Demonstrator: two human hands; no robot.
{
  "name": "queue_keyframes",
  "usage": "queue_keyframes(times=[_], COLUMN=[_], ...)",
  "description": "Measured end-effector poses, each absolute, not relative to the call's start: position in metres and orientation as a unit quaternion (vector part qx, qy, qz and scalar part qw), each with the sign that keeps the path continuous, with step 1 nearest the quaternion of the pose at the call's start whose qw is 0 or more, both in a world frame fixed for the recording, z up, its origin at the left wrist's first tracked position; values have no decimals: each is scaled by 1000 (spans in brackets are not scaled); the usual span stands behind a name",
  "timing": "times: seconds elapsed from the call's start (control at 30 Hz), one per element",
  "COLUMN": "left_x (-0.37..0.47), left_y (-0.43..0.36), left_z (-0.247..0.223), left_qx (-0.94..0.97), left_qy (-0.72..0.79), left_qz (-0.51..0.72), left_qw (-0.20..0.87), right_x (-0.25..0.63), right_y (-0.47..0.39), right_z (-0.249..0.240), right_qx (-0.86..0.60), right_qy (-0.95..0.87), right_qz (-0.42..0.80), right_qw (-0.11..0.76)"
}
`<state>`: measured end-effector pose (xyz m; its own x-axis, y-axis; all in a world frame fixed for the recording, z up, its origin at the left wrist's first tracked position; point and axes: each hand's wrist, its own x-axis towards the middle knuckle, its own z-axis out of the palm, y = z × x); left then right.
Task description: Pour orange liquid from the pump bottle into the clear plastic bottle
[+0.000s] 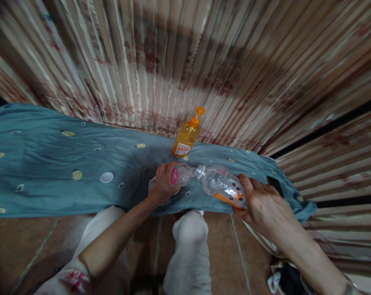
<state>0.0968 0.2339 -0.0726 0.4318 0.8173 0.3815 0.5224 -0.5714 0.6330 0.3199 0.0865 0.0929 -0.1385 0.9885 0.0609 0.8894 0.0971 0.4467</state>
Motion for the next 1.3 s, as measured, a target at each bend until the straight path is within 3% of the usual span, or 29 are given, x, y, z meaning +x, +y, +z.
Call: queue_keyframes(times=[1.3], left_x=[97], left_y=[234], left_z=[-75], left_qx=[818], left_qy=[402], left_qz=[346], left_qw=[223], right_x=[323], right_y=[85], right_z=[90], right_qx=[637], right_qy=[734], right_qz=[210], right_qw=[109])
